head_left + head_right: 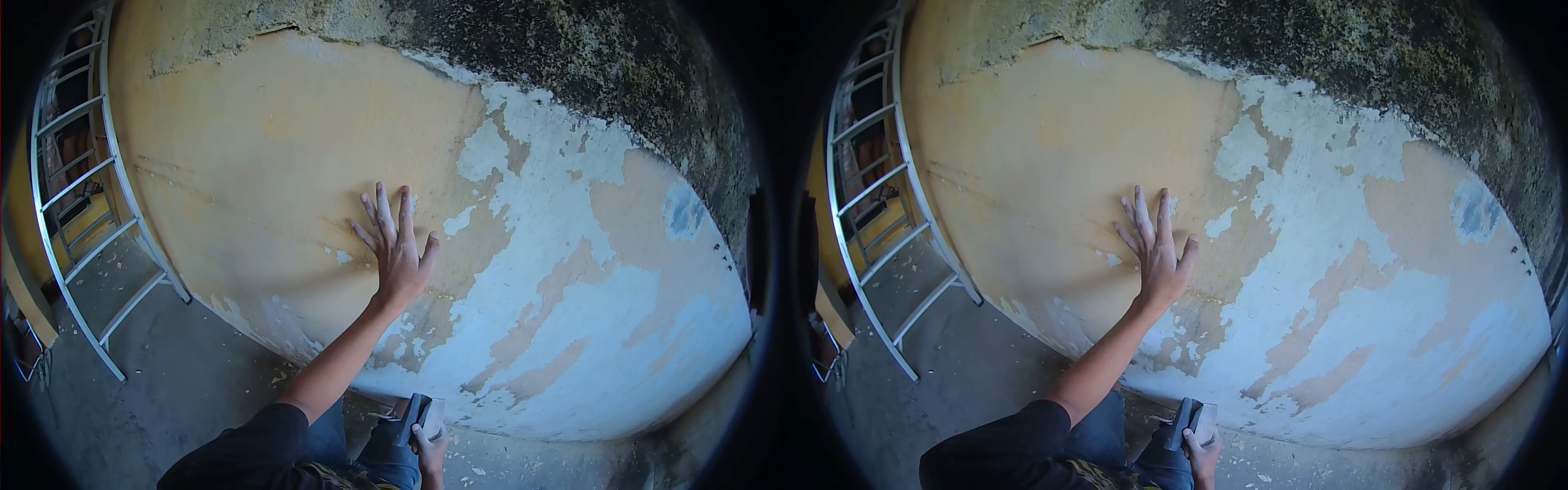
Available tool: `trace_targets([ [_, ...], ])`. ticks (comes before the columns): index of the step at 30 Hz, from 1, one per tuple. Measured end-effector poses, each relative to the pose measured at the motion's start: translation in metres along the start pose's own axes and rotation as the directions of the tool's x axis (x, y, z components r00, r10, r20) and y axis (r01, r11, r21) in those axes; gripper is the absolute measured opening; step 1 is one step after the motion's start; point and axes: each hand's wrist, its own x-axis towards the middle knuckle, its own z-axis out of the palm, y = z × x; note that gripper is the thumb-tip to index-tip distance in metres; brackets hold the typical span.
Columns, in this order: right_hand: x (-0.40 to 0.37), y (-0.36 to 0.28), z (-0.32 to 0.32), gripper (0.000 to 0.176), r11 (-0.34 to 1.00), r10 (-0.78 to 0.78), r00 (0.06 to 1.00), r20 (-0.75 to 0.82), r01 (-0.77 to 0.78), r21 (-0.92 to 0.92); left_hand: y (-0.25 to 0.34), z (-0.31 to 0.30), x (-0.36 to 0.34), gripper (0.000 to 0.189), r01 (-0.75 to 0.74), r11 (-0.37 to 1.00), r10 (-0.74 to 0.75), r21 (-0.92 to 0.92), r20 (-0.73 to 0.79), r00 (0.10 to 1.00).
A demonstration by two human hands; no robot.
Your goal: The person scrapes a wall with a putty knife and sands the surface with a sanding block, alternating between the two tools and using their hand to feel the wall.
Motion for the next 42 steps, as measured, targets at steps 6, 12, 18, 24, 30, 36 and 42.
trace_targets([
  [6, 0.001, -0.001, 0.002, 0.024, 1.0, -0.014, 1.0, 0.018, 0.013, 0.025, 0.005, -0.002, -0.009, 0.076, 0.008, 1.0, -0.009, 0.007, 0.031, 0.999],
  [12, 0.003, 0.002, -0.001, 0.025, 1.0, 0.0, 0.999, 0.032, 0.0, 0.005, 0.01, 0.006, -0.014, 0.078, 0.043, 0.994, -0.041, -0.1, 0.026, 0.999],
  [18, 0.002, 0.005, -0.001, 0.027, 0.999, 0.011, 1.0, 0.021, -0.012, 0.044, 0.019, 0.007, -0.014, 0.084, 0.073, 0.984, -0.063, -0.16, 0.065, 0.996],
  [24, -0.002, -0.002, 0.003, 0.024, 1.0, 0.013, 0.999, 0.045, -0.014, 0.01, 0.025, 0.001, -0.008, 0.081, 0.083, 0.973, -0.07, -0.215, 0.067, 0.995],
  [30, -0.003, -0.002, 0.004, 0.024, 1.0, 0.008, 0.999, 0.04, -0.008, -0.005, 0.024, 0.003, -0.004, 0.077, 0.093, 0.946, -0.09, -0.311, 0.025, 0.996],
  [36, -0.004, 0.002, 0.001, 0.024, 1.0, 0.007, 0.999, 0.033, -0.007, 0.011, 0.013, -0.002, 0.0, 0.078, 0.045, 0.992, -0.062, -0.119, -0.146, 0.987],
  [42, -0.004, -0.001, 0.005, 0.026, 0.999, 0.043, 0.998, 0.049, -0.043, -0.003, 0.015, 0.005, -0.012, 0.079, 0.017, 1.0, -0.017, -0.013, -0.018, 1.0],
])
